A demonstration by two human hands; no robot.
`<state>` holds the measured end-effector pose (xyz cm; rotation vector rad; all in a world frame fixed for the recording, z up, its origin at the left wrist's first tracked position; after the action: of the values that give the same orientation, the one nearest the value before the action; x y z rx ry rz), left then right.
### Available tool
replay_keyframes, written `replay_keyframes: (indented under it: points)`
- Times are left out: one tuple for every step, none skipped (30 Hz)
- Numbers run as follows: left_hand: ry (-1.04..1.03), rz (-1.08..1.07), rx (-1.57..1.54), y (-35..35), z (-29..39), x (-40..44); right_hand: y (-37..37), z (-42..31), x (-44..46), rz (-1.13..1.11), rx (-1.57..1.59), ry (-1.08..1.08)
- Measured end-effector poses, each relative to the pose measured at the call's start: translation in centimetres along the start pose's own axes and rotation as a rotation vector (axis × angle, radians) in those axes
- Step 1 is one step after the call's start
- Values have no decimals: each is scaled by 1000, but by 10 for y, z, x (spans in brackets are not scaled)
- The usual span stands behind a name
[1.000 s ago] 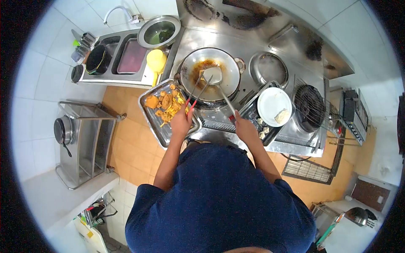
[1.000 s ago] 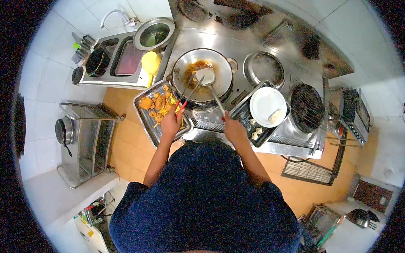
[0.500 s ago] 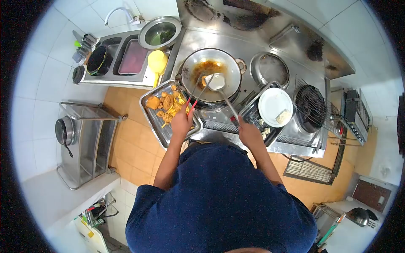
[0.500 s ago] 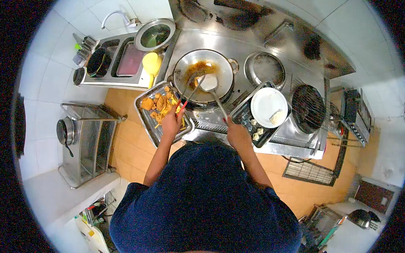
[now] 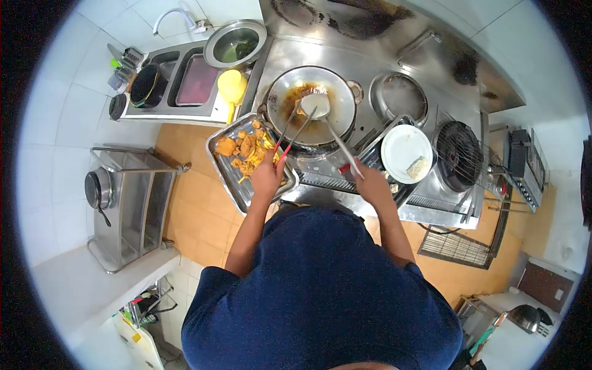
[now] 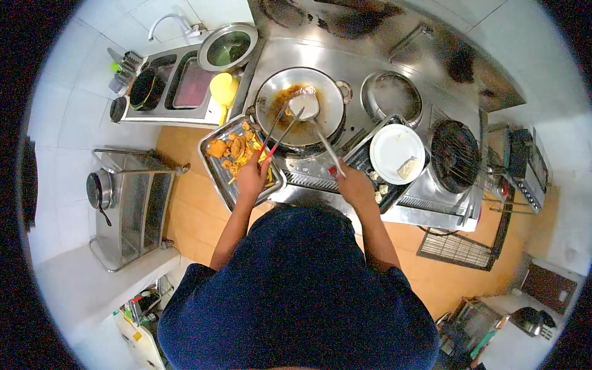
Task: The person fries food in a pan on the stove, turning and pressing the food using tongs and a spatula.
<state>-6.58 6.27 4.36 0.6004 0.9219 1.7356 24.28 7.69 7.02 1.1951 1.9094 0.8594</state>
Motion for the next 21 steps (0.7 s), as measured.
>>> replay_keyframes:
  points:
    - [17, 6, 9, 2, 1, 0, 11, -2, -1, -9, -23, -34]
    - [26, 18, -4, 2, 0, 2, 20, -4, -3, -17, -91, -47]
    - [35, 30, -21, 3, 1, 4, 29, -5, -4, -25, -164, -60]
    - [48, 44, -39, 4, 2, 5, 37, -6, -6, -35, -237, -70]
    - [47, 25, -47, 5, 2, 5, 50, -11, -9, 17, -303, -51]
    - [47, 33, -49, 5, 1, 6, 53, -6, -9, 20, -350, -55]
    - [47, 41, -51, 5, 0, 6, 57, 2, -7, 23, -396, -58]
    - [47, 49, -55, 5, -2, 7, 60, 6, -5, 27, -444, -61]
    - [48, 47, -52, 4, -4, 7, 65, 4, -3, 21, -456, -67]
    - [49, 45, -48, 2, -7, 7, 64, 7, -2, 20, -470, -56]
    - [51, 42, -43, 1, -9, 7, 59, 13, -1, 18, -483, -46]
    - [73, 16, -39, -1, -10, 7, 56, 19, -1, 17, -495, -34]
    - [96, -8, -35, -2, -12, 6, 51, 25, -2, -1, -478, -45]
    - [121, -29, -30, -3, -14, 6, 45, 28, -4, -19, -460, -52]
    - [111, -5, -46, -1, -15, 5, 40, 30, -8, -36, -443, -57]
    - [104, 21, -61, 0, -16, 3, 44, 28, -13, -25, -392, -71]
    - [98, 50, -73, 2, -16, 1, 49, 23, -20, -15, -340, -82]
    - [111, 51, -69, 8, -13, -1, 54, 19, -26, -6, -288, -90]
    - [104, 60, -70, 6, -16, -2, 56, 19, -29, -17, -216, -116]
    - [96, 66, -73, 4, -19, -2, 58, 17, -29, -3, -208, -117]
    - [101, 43, -65, 2, -19, -1, 59, 16, -29, 11, -201, -120]
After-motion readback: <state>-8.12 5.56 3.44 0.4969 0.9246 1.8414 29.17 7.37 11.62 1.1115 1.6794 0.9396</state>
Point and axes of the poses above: each hand's wrist, its own x-axis towards the middle knuckle, its own y-axis out of the back of the hand, z = x × y, the point moved 9 cm from there along x, towards the middle knuckle, and after that the axes turned 8 degrees about y, right-handed, at the moved point
